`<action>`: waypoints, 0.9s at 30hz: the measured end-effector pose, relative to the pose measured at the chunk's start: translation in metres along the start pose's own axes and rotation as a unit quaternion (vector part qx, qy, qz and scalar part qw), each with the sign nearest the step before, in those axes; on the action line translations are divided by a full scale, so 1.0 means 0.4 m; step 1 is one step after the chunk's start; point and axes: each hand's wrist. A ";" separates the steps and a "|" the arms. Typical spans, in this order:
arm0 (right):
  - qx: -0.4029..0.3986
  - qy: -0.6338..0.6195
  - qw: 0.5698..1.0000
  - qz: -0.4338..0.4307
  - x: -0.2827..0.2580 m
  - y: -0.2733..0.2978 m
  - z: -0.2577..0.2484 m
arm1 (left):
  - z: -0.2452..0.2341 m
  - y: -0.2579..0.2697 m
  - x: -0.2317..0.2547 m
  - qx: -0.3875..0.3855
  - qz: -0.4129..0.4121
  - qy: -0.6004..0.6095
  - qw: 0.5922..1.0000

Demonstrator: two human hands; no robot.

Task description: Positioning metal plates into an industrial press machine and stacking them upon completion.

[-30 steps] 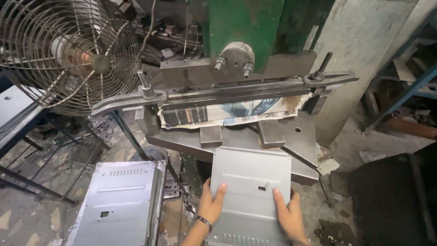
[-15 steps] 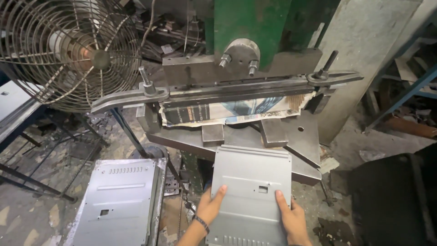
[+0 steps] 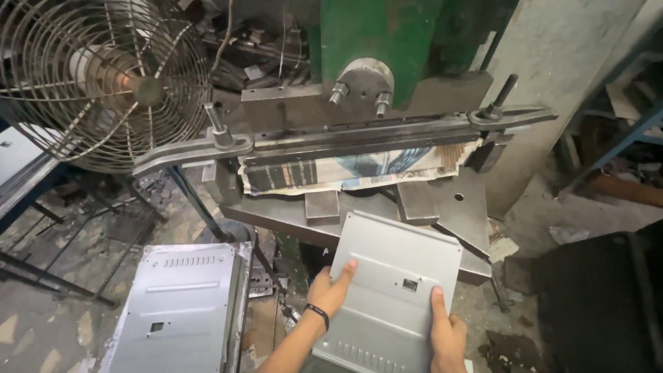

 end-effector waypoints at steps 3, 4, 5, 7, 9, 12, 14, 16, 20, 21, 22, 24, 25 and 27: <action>0.017 0.017 0.999 -0.035 -0.034 0.034 0.018 | 0.007 -0.035 -0.029 -0.010 0.031 0.025 0.999; 0.011 0.029 0.999 -0.043 -0.028 0.045 0.020 | 0.004 -0.028 -0.049 -0.001 0.036 0.044 0.998; 0.007 0.039 0.998 -0.057 -0.040 0.042 0.017 | 0.013 -0.033 -0.053 0.008 0.047 0.068 0.997; -0.006 0.037 0.997 -0.065 -0.039 0.029 0.010 | 0.032 -0.041 -0.088 0.017 0.061 0.083 0.995; -0.019 0.035 0.997 -0.071 -0.044 0.022 0.000 | 0.049 -0.045 -0.112 0.026 0.075 0.095 0.992; -0.048 0.015 0.997 -0.065 -0.044 0.021 -0.008 | 0.040 -0.056 -0.150 0.024 0.082 0.110 0.990; -0.084 -0.002 0.995 -0.057 -0.037 0.008 -0.015 | 0.019 -0.082 -0.190 0.021 0.040 0.073 0.996; -0.090 0.007 0.994 -0.058 -0.028 -0.007 -0.028 | -0.082 -0.261 -0.361 0.012 0.187 -0.132 0.973; -0.072 0.044 0.992 -0.094 0.049 -0.072 -0.059 | -0.595 -0.549 -0.608 0.148 0.117 -0.298 0.936; -0.076 0.047 0.992 -0.093 0.084 -0.109 -0.083 | -0.701 -0.485 -0.575 0.151 0.113 -0.299 0.936; -0.050 0.056 0.991 -0.113 0.119 -0.146 -0.107 | -0.808 -0.420 -0.543 0.256 0.094 -0.237 0.932; -0.032 0.067 0.988 -0.132 0.173 -0.198 -0.141 | -0.951 -0.302 -0.552 0.364 0.068 -0.174 0.912; -0.026 0.017 0.995 -0.093 0.192 -0.217 -0.159 | -0.979 -0.258 -0.593 0.360 0.010 -0.241 0.901; -0.022 -0.032 0.998 -0.052 0.251 -0.293 -0.197 | -0.919 -0.175 -0.707 0.355 -0.051 -0.306 0.882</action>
Point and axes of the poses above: each hand's wrist, its own y-axis away from the middle knuckle, its own z-axis out of the palm, x = y × z, and after that the axes turned 9 degrees about z, right-handed
